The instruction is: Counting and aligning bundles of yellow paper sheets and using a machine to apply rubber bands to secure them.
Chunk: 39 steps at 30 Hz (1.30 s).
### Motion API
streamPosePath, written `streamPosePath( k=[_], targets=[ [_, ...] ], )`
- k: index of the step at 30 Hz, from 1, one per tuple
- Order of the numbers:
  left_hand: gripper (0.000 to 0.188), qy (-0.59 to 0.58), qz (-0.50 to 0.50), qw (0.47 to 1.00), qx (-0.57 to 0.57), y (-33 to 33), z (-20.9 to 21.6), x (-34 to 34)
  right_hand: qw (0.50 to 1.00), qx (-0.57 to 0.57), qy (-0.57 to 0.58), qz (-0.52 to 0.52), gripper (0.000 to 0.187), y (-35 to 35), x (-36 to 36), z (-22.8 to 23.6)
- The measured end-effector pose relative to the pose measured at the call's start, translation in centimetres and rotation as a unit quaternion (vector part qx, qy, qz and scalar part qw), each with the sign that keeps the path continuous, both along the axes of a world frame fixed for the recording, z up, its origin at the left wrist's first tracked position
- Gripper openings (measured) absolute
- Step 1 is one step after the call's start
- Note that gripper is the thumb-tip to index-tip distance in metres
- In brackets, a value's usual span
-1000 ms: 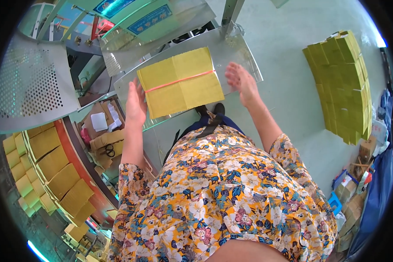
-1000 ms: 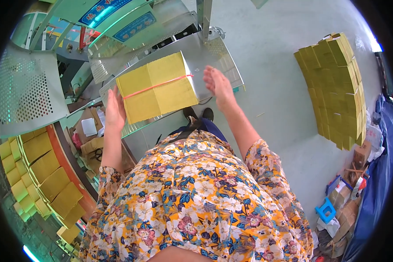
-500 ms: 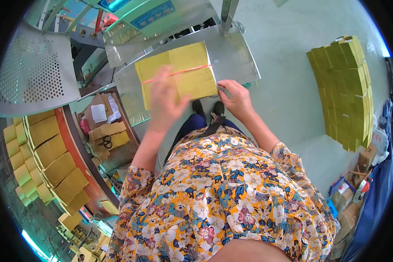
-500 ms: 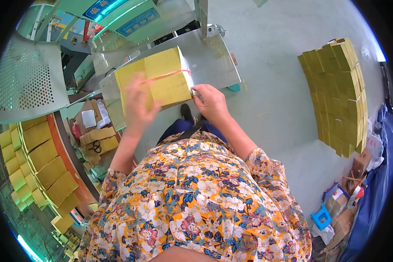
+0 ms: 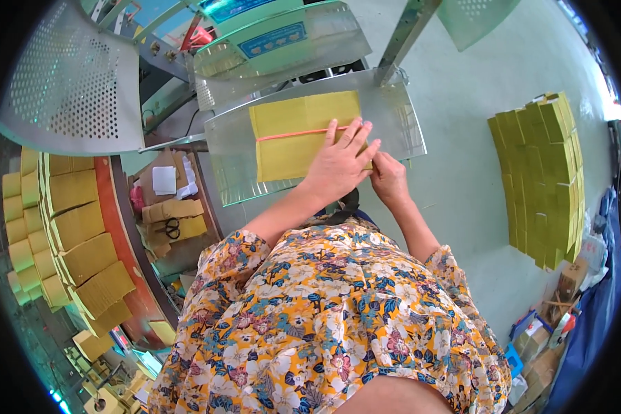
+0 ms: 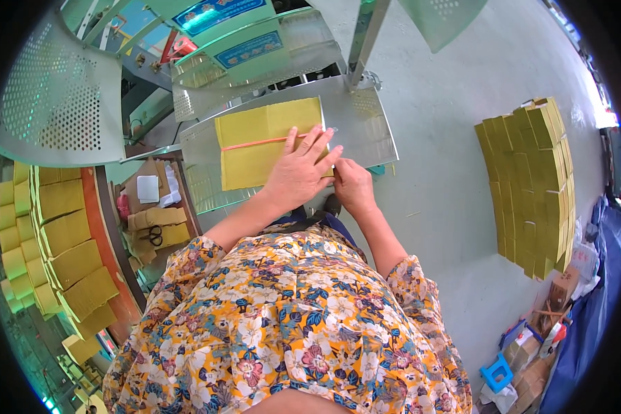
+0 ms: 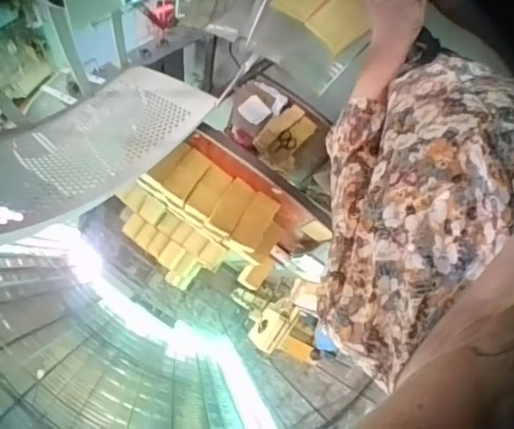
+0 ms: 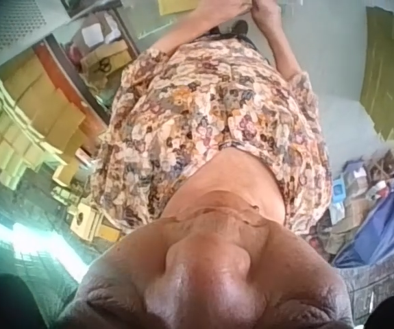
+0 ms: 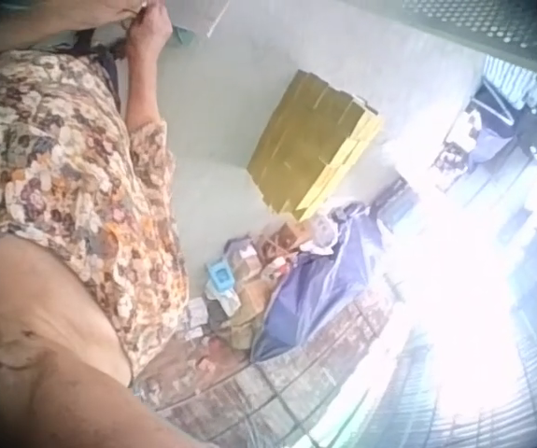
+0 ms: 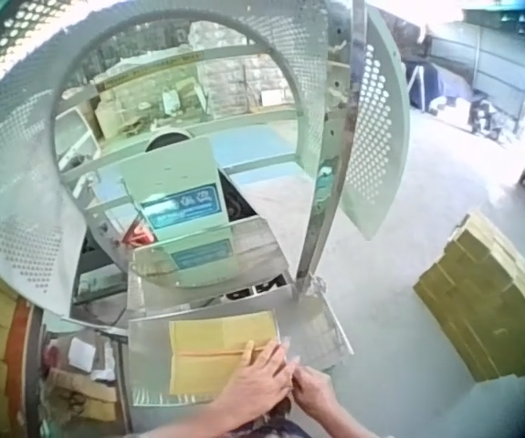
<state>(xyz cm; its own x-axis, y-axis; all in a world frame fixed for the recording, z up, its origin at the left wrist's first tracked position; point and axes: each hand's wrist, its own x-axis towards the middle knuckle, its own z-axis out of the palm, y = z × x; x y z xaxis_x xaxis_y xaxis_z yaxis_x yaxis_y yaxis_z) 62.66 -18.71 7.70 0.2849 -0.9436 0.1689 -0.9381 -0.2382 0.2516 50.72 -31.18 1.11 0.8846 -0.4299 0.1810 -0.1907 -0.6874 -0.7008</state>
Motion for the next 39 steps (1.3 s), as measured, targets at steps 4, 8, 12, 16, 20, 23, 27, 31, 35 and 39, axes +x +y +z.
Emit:
streamPosePath(
  k=[4,8,12,16,20,23,27,31,35,39],
  targets=[
    [0.055,-0.006,-0.004,1.0,-0.002,-0.5,-0.7,0.0,1.0,-0.002,0.015,0.006,0.015,-0.4,-0.3,-0.5],
    [0.053,-0.015,-0.006,1.0,0.002,-0.5,-0.9,0.0,0.999,-0.001,-0.041,0.01,0.021,0.0,-0.5,-0.5],
    [0.05,-0.01,-0.004,1.0,0.0,-0.5,-1.0,0.1,0.999,0.009,-0.049,0.005,0.026,0.3,-0.9,-0.9],
    [0.038,-0.007,-0.011,1.0,-0.003,-0.5,-1.1,0.1,0.998,0.008,-0.055,0.005,0.027,0.4,-1.0,-1.4],
    [0.032,0.005,-0.014,1.0,-0.013,-0.4,-0.9,0.1,0.998,0.009,-0.062,-0.01,0.027,1.2,-0.8,-0.7],
    [0.038,0.02,-0.018,0.999,0.018,0.0,-0.6,0.2,0.999,0.027,-0.031,-0.012,0.025,1.3,-1.0,-0.1],
    [0.058,0.142,0.05,0.983,-0.106,1.7,2.1,1.8,0.992,0.119,-0.009,-0.027,0.03,-0.3,-1.7,-0.3],
    [0.063,0.223,0.291,0.884,-0.291,8.5,0.4,8.0,0.891,0.434,-0.029,-0.134,0.039,-2.6,-1.8,-0.5],
    [0.066,0.481,0.423,0.716,-0.279,12.5,-1.2,11.3,0.786,0.577,-0.08,-0.207,0.048,-2.8,-0.2,-0.7],
    [0.067,0.696,0.41,0.528,-0.263,10.9,-3.9,10.2,0.791,0.578,-0.079,-0.187,0.05,-0.4,3.0,-0.4]
  ],
)
